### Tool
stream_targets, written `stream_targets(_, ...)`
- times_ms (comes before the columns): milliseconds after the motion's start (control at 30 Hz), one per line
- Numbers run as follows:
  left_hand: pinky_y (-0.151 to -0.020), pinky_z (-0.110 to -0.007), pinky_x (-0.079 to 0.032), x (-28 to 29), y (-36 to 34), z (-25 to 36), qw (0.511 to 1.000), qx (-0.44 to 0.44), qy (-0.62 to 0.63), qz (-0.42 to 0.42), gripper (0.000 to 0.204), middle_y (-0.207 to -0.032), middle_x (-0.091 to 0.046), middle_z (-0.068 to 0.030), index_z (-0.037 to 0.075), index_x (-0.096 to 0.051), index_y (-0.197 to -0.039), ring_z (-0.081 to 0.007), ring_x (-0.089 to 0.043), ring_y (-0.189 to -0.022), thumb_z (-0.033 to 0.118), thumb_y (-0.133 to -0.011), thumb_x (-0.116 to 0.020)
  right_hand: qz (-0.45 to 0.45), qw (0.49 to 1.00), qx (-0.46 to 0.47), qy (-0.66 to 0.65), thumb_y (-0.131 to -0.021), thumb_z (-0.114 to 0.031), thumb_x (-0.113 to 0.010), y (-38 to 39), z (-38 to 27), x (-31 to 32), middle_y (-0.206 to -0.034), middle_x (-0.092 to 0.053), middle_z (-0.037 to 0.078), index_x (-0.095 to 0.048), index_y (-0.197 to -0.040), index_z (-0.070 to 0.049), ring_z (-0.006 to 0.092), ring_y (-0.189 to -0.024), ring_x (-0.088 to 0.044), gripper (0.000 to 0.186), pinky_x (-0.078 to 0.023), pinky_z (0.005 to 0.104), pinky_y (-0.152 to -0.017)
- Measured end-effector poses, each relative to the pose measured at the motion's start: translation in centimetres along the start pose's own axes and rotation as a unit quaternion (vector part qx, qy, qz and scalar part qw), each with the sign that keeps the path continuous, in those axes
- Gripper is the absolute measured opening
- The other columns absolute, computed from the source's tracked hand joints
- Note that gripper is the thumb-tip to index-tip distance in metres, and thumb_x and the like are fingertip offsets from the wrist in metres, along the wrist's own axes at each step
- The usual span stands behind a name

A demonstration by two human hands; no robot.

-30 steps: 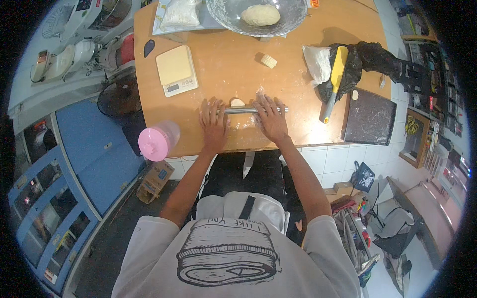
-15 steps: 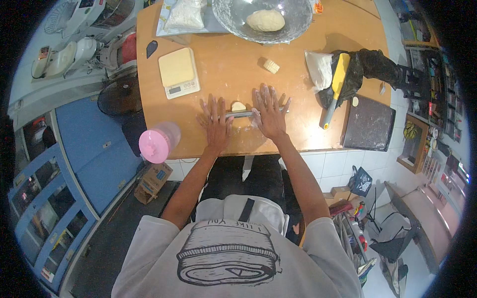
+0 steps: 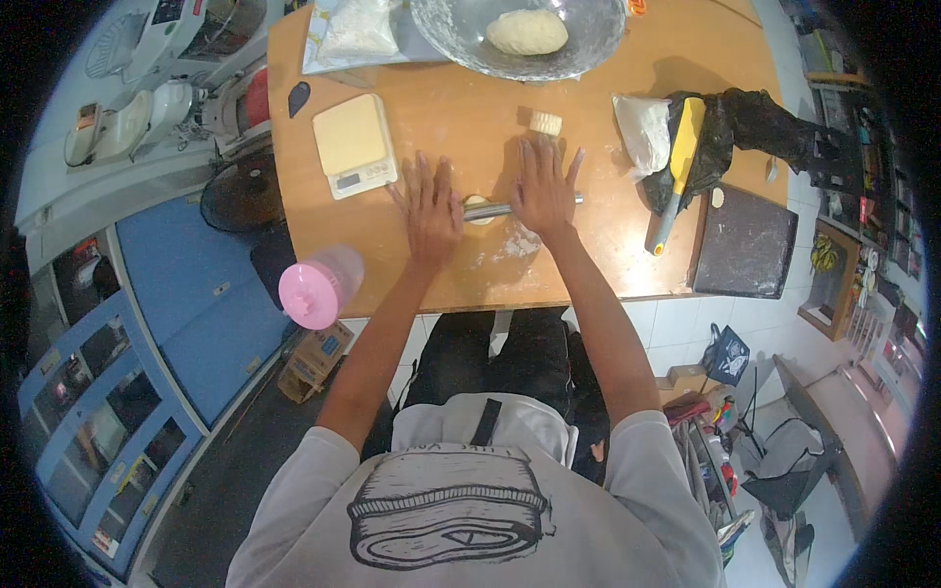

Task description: The person flattens dough using a rolling pin on a table, uses a yellow scraper to cut and shape pieces, and rolls small portions into balls between their palms before placing them on a tray.

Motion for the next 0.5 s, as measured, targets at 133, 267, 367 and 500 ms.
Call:
stream_targets(133,-0.123,-0.070,-0.004,0.0,-1.5,-0.4,0.999,0.015,0.040,-0.012,0.064,-0.171,-0.019,-0.0249,0.008,-0.034,-0.164,-0.0462,-0.015,-0.158,0.022,-0.103,-0.048,-0.003,1.000,-0.015,-0.012,-0.098,-0.034,-0.050,-1.6,0.1,0.4,-0.155,-0.041,0.025,-0.040,-0.155,-0.006,0.0423,-0.150,-0.034,0.065,-0.005,0.0740,-0.122)
stream_targets(267,-0.124,-0.068,-0.005,-0.5,-3.4,-0.3,0.999,0.007,0.042,-0.031,0.069,-0.172,-0.015,-0.0251,0.010,-0.026,-0.167,-0.0456,-0.012,-0.159,0.023,-0.103,-0.047,-0.007,0.999,-0.043,0.012,-0.096,-0.036,-0.052,-2.3,0.7,0.2,-0.155,-0.040,0.026,-0.038,-0.156,-0.005,0.0463,-0.148,-0.032,0.069,-0.007,0.0745,-0.122)
stream_targets(367,-0.124,-0.068,-0.007,-1.0,-4.3,-1.0,0.999,0.014,0.036,-0.029,0.071,-0.173,-0.012,-0.0246,0.011,-0.022,-0.168,-0.0451,-0.010,-0.160,0.024,-0.103,-0.048,-0.010,0.998,-0.060,0.012,-0.096,-0.036,-0.052,-3.1,0.8,0.4,-0.153,-0.042,0.026,-0.037,-0.155,-0.003,0.0458,-0.148,-0.032,0.069,-0.009,0.0746,-0.121)
stream_targets(500,-0.124,-0.068,-0.007,-1.5,-3.9,-1.5,0.999,0.017,0.016,-0.036,0.071,-0.173,-0.011,-0.0251,0.012,-0.021,-0.168,-0.0449,-0.009,-0.160,0.026,-0.104,-0.048,-0.100,0.991,-0.086,-0.036,-0.098,-0.036,-0.050,-3.0,1.1,-0.4,-0.151,-0.042,0.027,-0.038,-0.153,0.000,0.0457,-0.148,-0.031,0.067,-0.009,0.0742,-0.121)
Point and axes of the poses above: each hand's wrist, its own y-axis away from the middle knuckle, its own x-axis out of the back of the hand, z = x × y, the point moved 10 cm from there along -y, towards the middle knuckle
